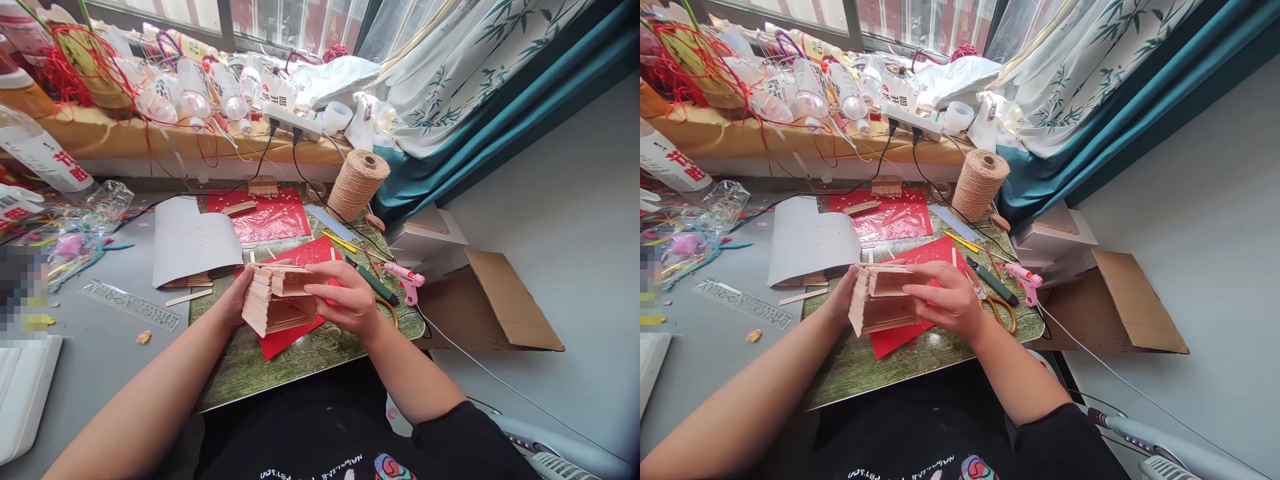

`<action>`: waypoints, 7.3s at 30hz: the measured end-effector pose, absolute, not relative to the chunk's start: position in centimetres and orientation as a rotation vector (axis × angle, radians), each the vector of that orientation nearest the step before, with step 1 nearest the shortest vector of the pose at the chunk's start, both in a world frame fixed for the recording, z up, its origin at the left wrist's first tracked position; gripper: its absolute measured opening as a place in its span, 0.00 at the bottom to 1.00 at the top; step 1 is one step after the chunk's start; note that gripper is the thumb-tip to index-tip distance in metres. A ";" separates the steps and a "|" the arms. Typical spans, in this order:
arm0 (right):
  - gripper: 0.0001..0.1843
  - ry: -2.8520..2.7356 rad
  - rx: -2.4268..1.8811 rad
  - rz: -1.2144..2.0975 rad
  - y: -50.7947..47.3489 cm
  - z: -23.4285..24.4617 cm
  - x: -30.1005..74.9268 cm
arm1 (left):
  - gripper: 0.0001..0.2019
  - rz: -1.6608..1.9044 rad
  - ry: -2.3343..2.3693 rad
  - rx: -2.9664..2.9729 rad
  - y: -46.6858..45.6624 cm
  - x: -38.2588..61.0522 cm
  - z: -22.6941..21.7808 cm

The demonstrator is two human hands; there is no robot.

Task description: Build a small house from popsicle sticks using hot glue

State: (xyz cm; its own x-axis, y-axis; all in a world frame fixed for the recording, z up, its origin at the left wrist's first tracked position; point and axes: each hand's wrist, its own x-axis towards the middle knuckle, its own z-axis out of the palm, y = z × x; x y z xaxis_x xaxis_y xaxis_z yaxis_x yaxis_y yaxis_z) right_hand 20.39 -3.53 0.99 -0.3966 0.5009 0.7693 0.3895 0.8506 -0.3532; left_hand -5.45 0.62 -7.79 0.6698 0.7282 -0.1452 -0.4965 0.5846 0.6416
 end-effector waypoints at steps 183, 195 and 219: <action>0.31 -2.533 -1.027 0.258 -6.6 -0.5 20.1 | 0.42 0.578 0.804 2.232 1.0 -6.3 -8.7; 0.53 -2.331 -1.340 0.456 -7.0 -0.3 21.5 | 0.52 0.680 0.798 2.269 -0.4 -6.0 -8.2; 0.48 -2.225 -1.262 0.607 -5.8 -1.1 21.3 | 0.50 0.704 0.762 2.115 0.2 -6.6 -7.8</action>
